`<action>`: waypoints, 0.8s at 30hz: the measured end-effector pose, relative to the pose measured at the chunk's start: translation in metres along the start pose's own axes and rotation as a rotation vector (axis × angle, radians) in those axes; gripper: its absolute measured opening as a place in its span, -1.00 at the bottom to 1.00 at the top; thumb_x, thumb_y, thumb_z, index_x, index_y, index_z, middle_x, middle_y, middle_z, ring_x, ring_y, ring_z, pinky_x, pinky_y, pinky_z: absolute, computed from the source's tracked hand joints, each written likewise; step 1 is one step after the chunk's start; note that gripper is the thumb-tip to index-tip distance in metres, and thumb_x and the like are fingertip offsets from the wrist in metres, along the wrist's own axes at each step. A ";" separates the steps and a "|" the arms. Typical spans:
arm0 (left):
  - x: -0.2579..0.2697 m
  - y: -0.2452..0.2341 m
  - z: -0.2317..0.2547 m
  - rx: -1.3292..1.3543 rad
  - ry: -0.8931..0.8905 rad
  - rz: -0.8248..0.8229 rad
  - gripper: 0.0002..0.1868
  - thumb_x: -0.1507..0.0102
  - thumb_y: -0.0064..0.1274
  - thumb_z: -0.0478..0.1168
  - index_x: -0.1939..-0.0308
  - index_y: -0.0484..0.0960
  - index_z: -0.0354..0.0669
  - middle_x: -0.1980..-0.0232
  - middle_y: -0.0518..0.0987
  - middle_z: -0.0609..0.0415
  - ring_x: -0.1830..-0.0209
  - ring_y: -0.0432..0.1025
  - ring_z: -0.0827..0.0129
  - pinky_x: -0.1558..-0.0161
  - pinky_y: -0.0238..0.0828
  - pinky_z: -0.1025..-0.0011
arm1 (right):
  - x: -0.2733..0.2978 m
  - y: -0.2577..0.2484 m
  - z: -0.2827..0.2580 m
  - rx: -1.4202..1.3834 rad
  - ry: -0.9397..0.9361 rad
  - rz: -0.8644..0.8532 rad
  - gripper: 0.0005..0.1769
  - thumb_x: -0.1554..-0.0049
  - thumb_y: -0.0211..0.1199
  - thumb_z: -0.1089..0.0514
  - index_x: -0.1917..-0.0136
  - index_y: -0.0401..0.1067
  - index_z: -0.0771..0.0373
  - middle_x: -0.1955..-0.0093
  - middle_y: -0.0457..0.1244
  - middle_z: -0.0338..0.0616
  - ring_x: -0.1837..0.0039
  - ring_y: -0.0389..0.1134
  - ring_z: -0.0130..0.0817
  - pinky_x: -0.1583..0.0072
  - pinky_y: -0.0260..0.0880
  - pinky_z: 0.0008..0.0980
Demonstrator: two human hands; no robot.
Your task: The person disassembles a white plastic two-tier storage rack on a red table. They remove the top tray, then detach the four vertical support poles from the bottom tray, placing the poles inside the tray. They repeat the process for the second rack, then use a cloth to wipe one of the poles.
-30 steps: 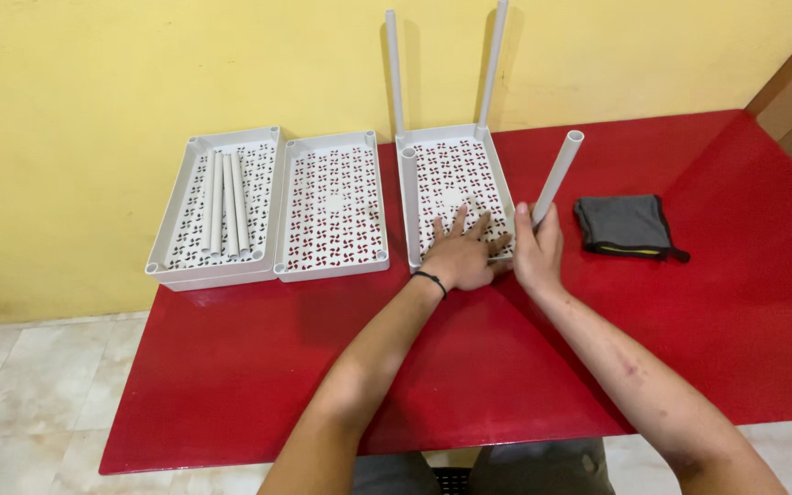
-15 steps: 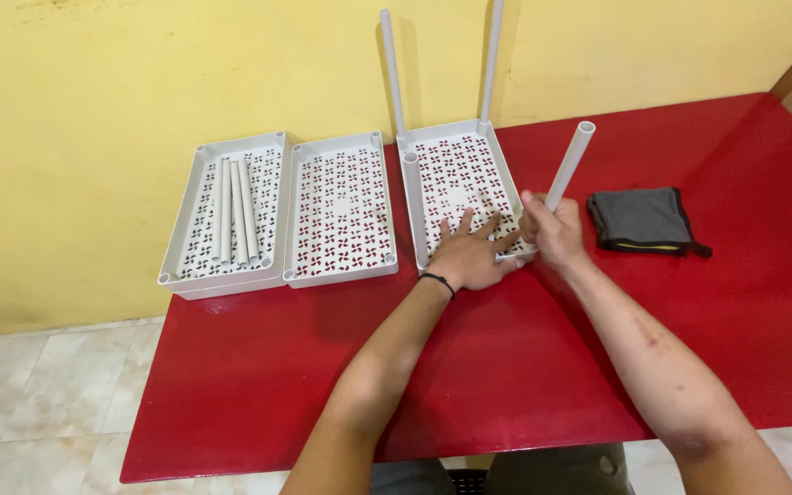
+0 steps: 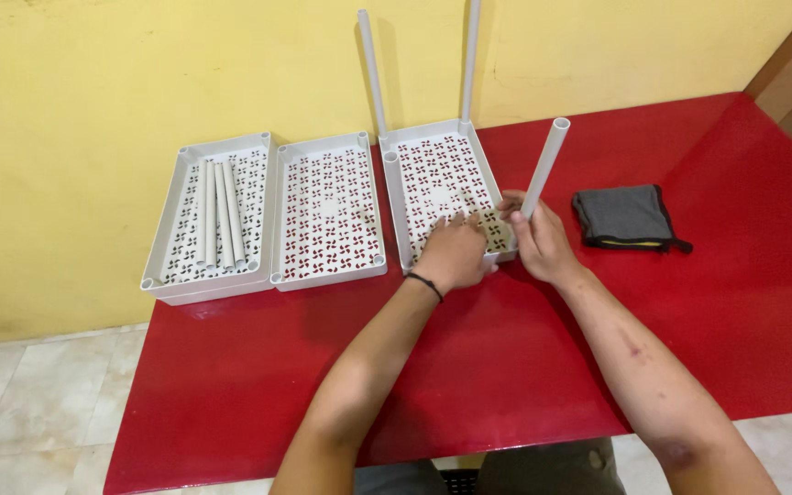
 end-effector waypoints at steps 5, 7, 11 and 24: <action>0.098 -0.134 -0.001 0.154 0.498 1.023 -0.70 -0.37 0.34 -0.05 0.01 0.65 -0.15 -0.01 0.70 0.02 0.01 0.63 0.21 -0.03 0.58 0.37 | -0.008 0.001 0.014 0.183 0.182 -0.132 -0.76 -0.31 0.18 0.19 -0.20 0.50 0.30 0.09 0.44 -0.09 0.13 0.51 -0.34 0.06 0.51 -0.35; 0.136 -0.163 -0.052 0.375 0.360 1.325 -0.58 -0.25 0.38 0.02 0.04 0.59 -0.17 0.05 0.68 0.04 0.12 0.61 0.25 0.07 0.58 0.43 | -0.011 -0.007 0.013 0.184 0.184 -0.142 -0.77 -0.28 0.26 0.19 -0.18 0.54 0.29 0.07 0.48 -0.13 0.09 0.55 -0.38 0.02 0.56 -0.40; 0.093 -0.139 -0.089 0.602 0.209 0.848 -0.22 -0.13 0.35 0.18 -0.21 0.47 -0.28 -0.17 0.54 -0.19 -0.21 0.49 0.03 -0.26 0.52 0.16 | -0.012 -0.011 0.015 0.006 0.293 -0.305 -0.74 -0.18 0.32 0.22 -0.13 0.56 0.32 -0.01 0.49 -0.11 -0.04 0.54 -0.37 -0.14 0.56 -0.39; 0.065 0.015 -0.122 0.219 0.031 0.127 -0.45 -0.17 0.26 0.05 -0.12 0.65 -0.21 -0.37 0.46 -0.14 -0.48 0.23 -0.05 -0.57 -0.10 -0.01 | -0.012 -0.012 0.008 0.085 0.412 -0.245 -0.78 -0.01 0.50 0.23 0.12 0.57 0.39 0.17 0.49 -0.07 0.08 0.56 -0.33 -0.06 0.60 -0.36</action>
Point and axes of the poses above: each hand's wrist, its own x-axis away from the middle knuckle, its own y-axis out of the palm, z = x × y, the point moved 9 cm from there along -x, towards the middle knuckle
